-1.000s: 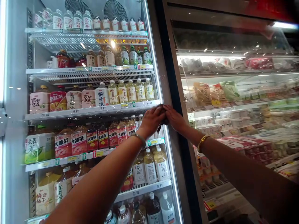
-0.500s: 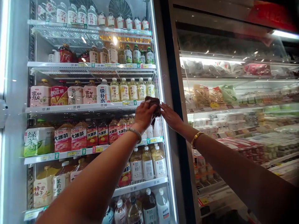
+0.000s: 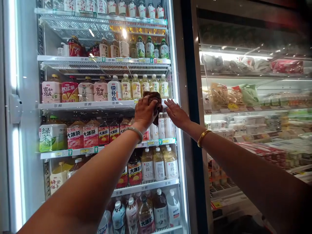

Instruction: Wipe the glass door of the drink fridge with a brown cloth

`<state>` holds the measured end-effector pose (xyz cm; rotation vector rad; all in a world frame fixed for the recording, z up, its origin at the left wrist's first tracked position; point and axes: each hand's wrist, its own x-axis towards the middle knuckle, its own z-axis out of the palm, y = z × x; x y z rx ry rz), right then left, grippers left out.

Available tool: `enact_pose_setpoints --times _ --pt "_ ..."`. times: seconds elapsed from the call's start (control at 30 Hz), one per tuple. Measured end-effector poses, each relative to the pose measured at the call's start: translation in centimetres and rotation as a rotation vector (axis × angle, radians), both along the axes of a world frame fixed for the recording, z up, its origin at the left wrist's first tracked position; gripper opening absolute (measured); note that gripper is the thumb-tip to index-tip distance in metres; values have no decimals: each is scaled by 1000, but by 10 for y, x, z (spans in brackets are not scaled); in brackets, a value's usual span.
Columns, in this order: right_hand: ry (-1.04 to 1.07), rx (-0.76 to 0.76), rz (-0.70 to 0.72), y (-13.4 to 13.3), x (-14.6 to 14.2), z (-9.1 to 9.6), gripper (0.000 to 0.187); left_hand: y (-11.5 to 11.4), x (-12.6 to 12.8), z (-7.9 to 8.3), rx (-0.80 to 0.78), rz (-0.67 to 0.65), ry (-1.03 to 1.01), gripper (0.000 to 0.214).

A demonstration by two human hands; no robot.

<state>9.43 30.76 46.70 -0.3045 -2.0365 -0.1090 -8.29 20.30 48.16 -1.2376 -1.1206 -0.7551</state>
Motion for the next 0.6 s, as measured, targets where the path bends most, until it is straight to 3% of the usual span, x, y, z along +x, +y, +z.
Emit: enact_pose_setpoints --times 0.13,0.2,0.27,0.37,0.43,0.6 --pt "2 42 24 -15 -14 -4 58 -3 -1 -28 -261 11 297 33" --pt "-30 57 43 -19 -19 -11 57 -10 -12 -34 -337 37 418 33" --pt "-65 70 39 -21 -22 -15 57 -18 -25 -29 -286 52 385 33" --pt "-72 104 6 -22 -29 -14 58 -25 -38 -17 -79 35 182 30" --pt "-47 119 -10 -22 -34 -10 57 -27 -41 -18 -27 16 169 29" --pt "-34 146 -8 -21 -47 -14 55 -35 -51 -34 -307 0 533 27"
